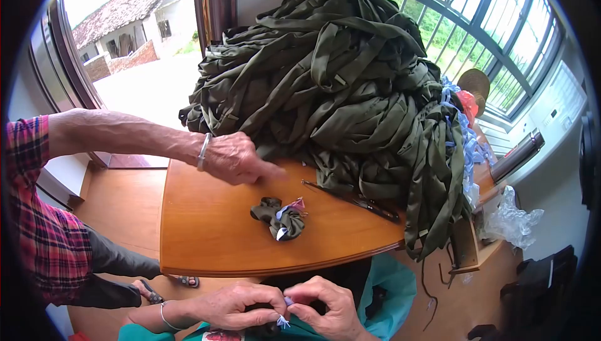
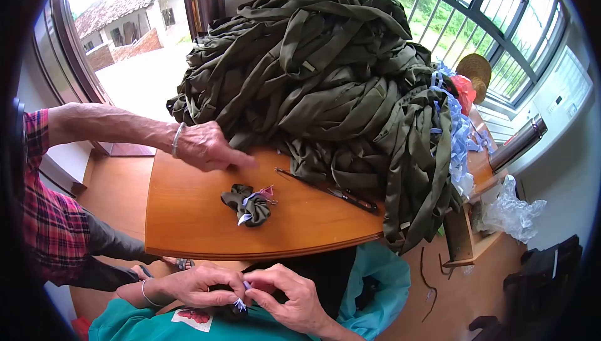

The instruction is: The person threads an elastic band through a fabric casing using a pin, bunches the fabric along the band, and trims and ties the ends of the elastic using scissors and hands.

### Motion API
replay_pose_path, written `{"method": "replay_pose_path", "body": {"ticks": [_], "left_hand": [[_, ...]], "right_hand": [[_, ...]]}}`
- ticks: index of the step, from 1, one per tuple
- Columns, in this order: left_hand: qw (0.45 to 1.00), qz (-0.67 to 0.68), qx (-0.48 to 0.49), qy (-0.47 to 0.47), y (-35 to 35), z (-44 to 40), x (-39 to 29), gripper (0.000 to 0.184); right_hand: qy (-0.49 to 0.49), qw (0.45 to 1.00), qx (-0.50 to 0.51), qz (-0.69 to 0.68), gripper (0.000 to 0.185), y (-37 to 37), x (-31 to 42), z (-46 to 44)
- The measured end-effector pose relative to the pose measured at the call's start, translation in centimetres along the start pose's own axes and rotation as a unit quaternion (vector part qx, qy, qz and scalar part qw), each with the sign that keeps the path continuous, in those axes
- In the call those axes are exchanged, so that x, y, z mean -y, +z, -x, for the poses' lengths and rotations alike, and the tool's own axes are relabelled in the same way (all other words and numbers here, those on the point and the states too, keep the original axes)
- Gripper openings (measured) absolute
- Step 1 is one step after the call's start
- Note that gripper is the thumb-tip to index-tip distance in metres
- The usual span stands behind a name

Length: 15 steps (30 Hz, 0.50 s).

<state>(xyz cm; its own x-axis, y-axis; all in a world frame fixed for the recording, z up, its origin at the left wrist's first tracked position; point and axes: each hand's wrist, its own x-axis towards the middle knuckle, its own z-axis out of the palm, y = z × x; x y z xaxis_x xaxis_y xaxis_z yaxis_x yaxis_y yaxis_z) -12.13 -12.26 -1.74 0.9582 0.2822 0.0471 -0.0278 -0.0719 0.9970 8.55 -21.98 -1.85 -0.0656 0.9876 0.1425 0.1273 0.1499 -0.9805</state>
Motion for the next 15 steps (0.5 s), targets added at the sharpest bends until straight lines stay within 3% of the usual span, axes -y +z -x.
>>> {"method": "replay_pose_path", "body": {"ticks": [5,9,15], "left_hand": [[1.000,-0.003,-0.001,0.012,0.9,-0.3,0.3,0.013],[1.000,0.018,0.007,0.008,1.4,-0.6,0.5,0.013],[0.984,-0.071,-0.151,0.054,3.2,-0.7,1.0,0.010]], "right_hand": [[0.039,0.998,-0.012,-0.053,0.023,0.3,-0.6,1.1],[-0.017,0.997,-0.063,-0.030,0.015,0.7,-2.0,1.8],[0.001,0.992,-0.122,0.041,0.009,0.0,-2.4,1.9]]}}
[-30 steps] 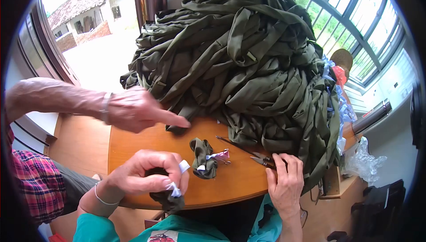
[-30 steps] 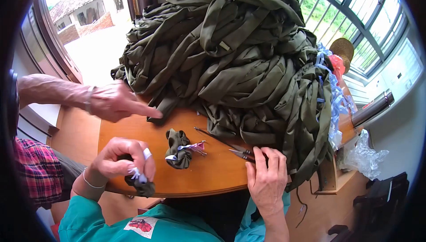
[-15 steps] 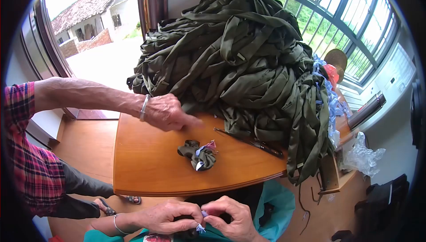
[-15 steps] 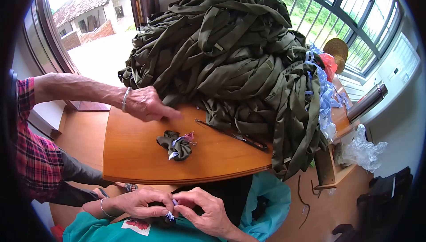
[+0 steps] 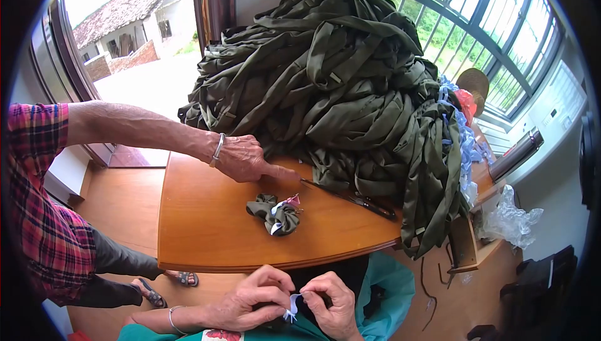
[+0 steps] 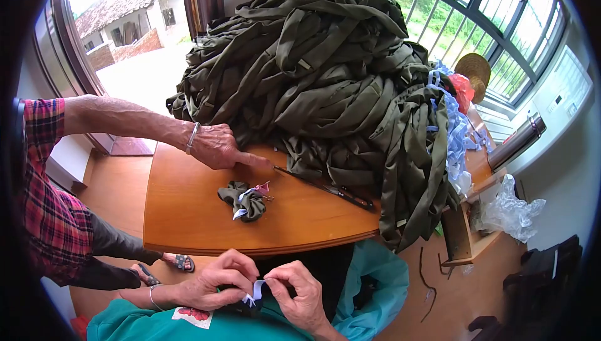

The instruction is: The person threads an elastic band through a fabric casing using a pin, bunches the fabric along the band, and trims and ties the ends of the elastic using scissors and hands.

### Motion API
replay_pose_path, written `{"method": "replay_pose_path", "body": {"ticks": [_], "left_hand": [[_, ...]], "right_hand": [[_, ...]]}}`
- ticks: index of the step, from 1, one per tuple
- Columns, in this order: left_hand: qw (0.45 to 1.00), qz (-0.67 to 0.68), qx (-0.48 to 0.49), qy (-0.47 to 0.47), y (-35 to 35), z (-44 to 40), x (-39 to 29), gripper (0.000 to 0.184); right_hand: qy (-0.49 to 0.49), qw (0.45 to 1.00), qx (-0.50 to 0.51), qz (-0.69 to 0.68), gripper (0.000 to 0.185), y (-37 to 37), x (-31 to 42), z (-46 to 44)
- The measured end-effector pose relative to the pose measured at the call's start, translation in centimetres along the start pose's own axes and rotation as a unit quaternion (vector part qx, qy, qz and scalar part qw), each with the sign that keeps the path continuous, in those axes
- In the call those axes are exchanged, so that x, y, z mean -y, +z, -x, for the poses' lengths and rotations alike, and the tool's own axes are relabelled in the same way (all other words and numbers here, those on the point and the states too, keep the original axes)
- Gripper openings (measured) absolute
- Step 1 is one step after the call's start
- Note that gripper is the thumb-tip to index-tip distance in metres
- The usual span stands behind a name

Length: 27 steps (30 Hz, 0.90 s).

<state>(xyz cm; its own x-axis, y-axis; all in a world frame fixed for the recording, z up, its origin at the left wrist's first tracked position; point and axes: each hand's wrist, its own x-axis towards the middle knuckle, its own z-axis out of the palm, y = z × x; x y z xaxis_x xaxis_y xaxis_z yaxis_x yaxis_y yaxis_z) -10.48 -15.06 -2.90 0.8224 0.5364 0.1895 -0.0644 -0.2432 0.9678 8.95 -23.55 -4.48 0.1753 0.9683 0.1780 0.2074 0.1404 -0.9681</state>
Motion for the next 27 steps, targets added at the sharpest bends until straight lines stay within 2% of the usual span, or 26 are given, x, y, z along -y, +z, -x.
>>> {"method": "replay_pose_path", "body": {"ticks": [1,5,8,12,13,16,17,18,20,23,27], "left_hand": [[1.000,0.015,-0.019,0.004,-0.2,0.0,0.0,0.010],[0.992,0.116,0.044,0.032,-0.7,-0.7,0.5,0.011],[0.990,0.094,0.090,-0.047,-0.1,0.0,1.4,0.011],[0.946,0.237,-0.022,-0.221,0.4,0.7,2.5,0.017],[0.952,0.208,-0.032,-0.221,0.6,0.7,2.7,0.019],[0.945,0.215,-0.054,-0.241,0.8,1.0,3.0,0.018],[0.945,0.227,-0.073,-0.222,0.9,0.8,2.7,0.019],[0.947,0.225,-0.080,-0.216,1.0,0.8,3.0,0.020],[0.948,0.216,-0.075,-0.221,1.1,1.0,3.5,0.021],[0.948,0.205,-0.067,-0.235,1.1,0.7,2.9,0.021],[0.956,0.164,-0.049,-0.240,0.8,0.1,2.0,0.020]], "right_hand": [[0.004,1.000,-0.006,0.013,0.009,0.0,-0.2,0.2],[0.017,0.999,-0.001,0.037,0.008,0.3,-1.5,0.5],[0.031,0.999,-0.014,0.022,0.009,0.6,-1.7,0.8],[-0.117,0.992,-0.030,0.041,0.007,0.6,-0.7,1.3],[-0.127,0.991,-0.023,0.021,0.013,0.9,-1.3,1.4],[-0.060,0.996,-0.026,0.057,0.015,1.1,-1.8,1.2],[-0.018,0.999,-0.019,0.042,0.016,1.1,-1.6,1.3],[-0.032,0.999,-0.022,0.033,0.020,1.2,-2.1,1.2],[0.024,0.999,0.010,0.040,0.023,0.8,-1.7,1.2],[0.130,0.986,-0.001,-0.104,0.023,1.4,-1.7,1.6],[0.081,0.996,0.027,-0.013,0.022,1.2,-1.5,1.3]]}}
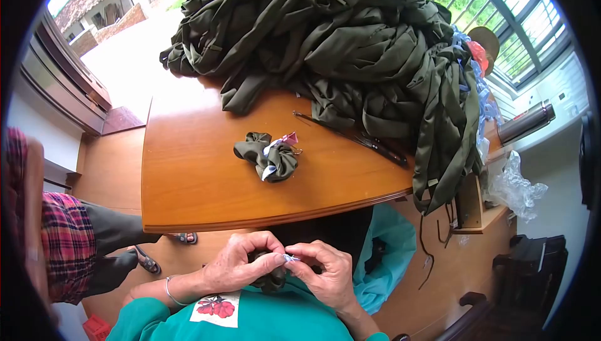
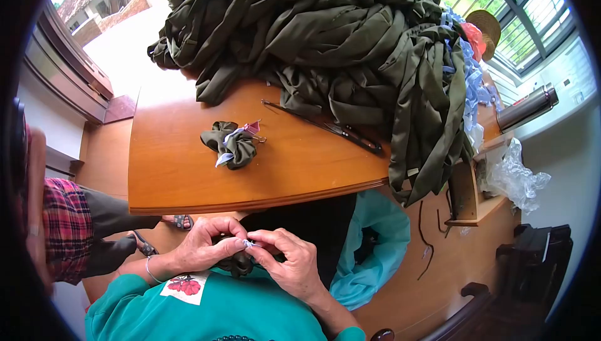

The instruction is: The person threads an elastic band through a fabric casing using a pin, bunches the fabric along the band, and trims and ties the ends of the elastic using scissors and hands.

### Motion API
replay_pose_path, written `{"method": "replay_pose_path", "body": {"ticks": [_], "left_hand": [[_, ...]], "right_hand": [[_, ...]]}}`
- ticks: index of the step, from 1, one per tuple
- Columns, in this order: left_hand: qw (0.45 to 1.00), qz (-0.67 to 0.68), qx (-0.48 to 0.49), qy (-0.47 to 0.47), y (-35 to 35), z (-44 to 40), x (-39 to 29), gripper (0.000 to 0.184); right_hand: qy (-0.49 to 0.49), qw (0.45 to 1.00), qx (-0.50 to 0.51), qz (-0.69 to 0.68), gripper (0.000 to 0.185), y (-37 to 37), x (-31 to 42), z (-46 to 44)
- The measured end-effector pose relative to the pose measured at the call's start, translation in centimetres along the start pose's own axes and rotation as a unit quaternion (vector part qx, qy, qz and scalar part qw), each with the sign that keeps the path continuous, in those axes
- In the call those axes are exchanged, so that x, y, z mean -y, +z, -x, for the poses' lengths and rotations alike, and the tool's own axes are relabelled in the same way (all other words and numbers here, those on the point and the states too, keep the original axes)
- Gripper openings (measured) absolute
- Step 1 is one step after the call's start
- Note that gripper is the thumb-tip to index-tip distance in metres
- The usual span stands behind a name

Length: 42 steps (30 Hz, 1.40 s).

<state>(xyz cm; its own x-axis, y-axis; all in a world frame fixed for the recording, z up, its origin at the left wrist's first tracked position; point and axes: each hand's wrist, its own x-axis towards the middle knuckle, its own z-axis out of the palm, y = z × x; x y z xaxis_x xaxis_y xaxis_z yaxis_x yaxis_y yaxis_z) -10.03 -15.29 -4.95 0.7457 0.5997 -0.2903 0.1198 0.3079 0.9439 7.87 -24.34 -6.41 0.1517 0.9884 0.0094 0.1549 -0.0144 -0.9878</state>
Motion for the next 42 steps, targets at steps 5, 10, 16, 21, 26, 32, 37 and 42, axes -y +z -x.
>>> {"method": "replay_pose_path", "body": {"ticks": [5,10,16,21,26,32,37,42], "left_hand": [[0.997,-0.078,0.000,0.020,-0.1,0.1,0.1,0.019],[0.996,-0.079,0.027,-0.011,0.2,-0.8,-0.1,0.019],[0.993,-0.039,0.103,-0.032,0.1,-1.8,1.8,0.019],[0.986,-0.039,0.157,-0.030,-0.1,-1.4,3.2,0.017],[0.994,0.056,0.084,0.032,0.1,-1.3,3.6,0.013],[0.972,0.194,0.084,0.100,0.5,-1.6,4.8,0.009],[0.987,0.077,0.089,0.109,-0.1,-0.7,4.0,0.012],[0.989,0.093,0.045,-0.103,-0.6,-0.2,4.4,0.020]], "right_hand": [[-0.093,0.992,-0.014,0.084,0.021,0.2,0.0,0.0],[-0.122,0.984,-0.063,0.114,0.017,0.0,-0.1,0.3],[-0.110,0.982,-0.155,-0.005,0.013,-0.1,-1.9,0.4],[-0.065,0.967,-0.200,-0.142,0.008,-0.2,-2.1,-0.3],[-0.039,0.993,-0.110,-0.033,0.009,0.0,-2.3,0.0],[0.074,0.988,-0.125,-0.049,0.014,0.7,-3.8,1.0],[0.066,0.990,-0.113,0.045,0.012,1.6,-5.9,1.7],[-0.076,0.981,-0.149,0.098,0.017,-0.4,-3.7,2.3]]}}
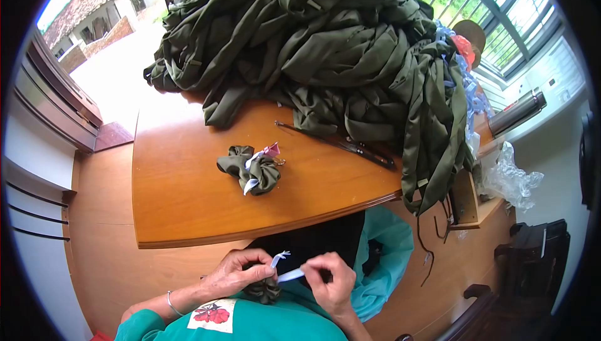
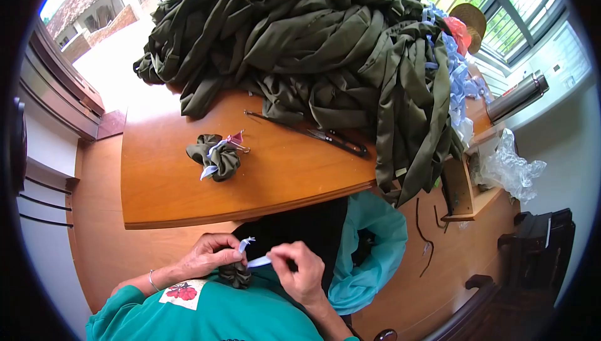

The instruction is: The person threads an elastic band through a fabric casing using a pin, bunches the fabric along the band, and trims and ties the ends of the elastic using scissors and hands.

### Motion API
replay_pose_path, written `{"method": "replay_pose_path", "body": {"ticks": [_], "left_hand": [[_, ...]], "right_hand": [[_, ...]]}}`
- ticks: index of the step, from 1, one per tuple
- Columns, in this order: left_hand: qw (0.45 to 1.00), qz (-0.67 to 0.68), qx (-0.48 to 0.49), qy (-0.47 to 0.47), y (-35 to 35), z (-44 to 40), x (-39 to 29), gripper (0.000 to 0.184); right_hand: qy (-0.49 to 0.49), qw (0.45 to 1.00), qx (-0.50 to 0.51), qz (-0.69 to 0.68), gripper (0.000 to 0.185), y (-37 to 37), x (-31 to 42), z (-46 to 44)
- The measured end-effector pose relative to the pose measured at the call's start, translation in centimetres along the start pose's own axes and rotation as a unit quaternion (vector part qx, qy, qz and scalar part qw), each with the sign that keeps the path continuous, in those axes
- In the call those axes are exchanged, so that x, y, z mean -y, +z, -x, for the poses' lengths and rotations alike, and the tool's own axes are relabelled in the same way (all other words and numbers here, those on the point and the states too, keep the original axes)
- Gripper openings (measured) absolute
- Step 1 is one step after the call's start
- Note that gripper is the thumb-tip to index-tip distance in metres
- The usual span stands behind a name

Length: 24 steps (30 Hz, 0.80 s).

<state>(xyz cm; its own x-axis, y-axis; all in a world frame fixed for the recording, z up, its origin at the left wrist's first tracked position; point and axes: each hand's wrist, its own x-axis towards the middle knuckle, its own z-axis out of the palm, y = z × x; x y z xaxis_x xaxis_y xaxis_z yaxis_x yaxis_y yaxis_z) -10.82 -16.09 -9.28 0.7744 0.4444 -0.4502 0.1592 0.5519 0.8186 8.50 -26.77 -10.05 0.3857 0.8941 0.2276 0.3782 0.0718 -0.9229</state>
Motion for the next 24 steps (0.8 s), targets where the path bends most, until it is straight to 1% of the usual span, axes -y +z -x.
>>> {"method": "replay_pose_path", "body": {"ticks": [1,2,3,5,7,9,11,13,15,16,17,19,20,23,24], "left_hand": [[1.000,-0.011,0.016,-0.010,-0.2,0.0,0.6,0.019],[0.998,-0.048,0.029,-0.025,-0.2,0.1,0.5,0.022],[0.995,-0.084,0.042,-0.041,-0.1,0.2,0.4,0.025],[0.991,-0.113,0.055,-0.048,0.1,0.5,0.0,0.026],[0.985,-0.138,0.084,-0.056,-0.3,0.8,0.0,0.025],[0.987,-0.108,0.100,-0.071,-0.4,1.1,-0.1,0.023],[0.986,-0.082,0.122,-0.082,-0.5,1.5,-0.9,0.023],[0.985,-0.085,0.138,-0.067,-0.8,1.5,-0.9,0.024],[0.985,-0.080,0.143,-0.055,-1.1,1.3,-0.1,0.024],[0.984,-0.054,0.116,-0.123,-1.0,1.4,-0.3,0.022],[0.987,-0.013,0.109,-0.114,-0.8,1.3,-0.2,0.021],[0.988,0.069,0.096,-0.097,-0.7,1.4,0.1,0.020],[0.989,0.078,0.093,-0.089,-0.9,1.4,0.2,0.020],[0.991,0.065,0.076,-0.092,-0.6,1.6,-0.4,0.019],[0.991,0.040,0.078,-0.101,-0.7,1.5,-0.3,0.017]], "right_hand": [[-0.050,0.998,0.028,0.014,0.019,-0.5,0.4,-0.2],[-0.141,0.989,0.044,0.006,0.023,-0.3,0.4,-0.6],[-0.167,0.984,0.060,0.023,0.025,-0.1,1.1,-0.7],[-0.217,0.972,0.092,0.007,0.027,0.7,1.4,-1.1],[-0.228,0.968,0.099,0.024,0.025,1.2,1.2,-1.6],[-0.234,0.965,0.107,0.040,0.024,2.0,0.6,-1.8],[-0.194,0.973,0.124,0.007,0.024,2.3,0.7,-2.0],[-0.143,0.978,0.149,-0.026,0.026,2.3,0.9,-2.2],[-0.119,0.981,0.155,-0.012,0.023,2.3,1.3,-2.3],[-0.107,0.982,0.158,-0.005,0.021,2.2,1.4,-2.4],[-0.096,0.982,0.161,0.002,0.020,2.2,1.6,-2.5],[-0.019,0.984,0.174,-0.018,0.017,1.7,1.8,-2.4],[0.018,0.983,0.181,-0.028,0.017,1.4,1.8,-2.4],[0.024,0.969,0.245,-0.023,0.019,0.7,1.1,-2.0],[0.008,0.970,0.243,-0.016,0.020,0.7,1.0,-1.9]]}}
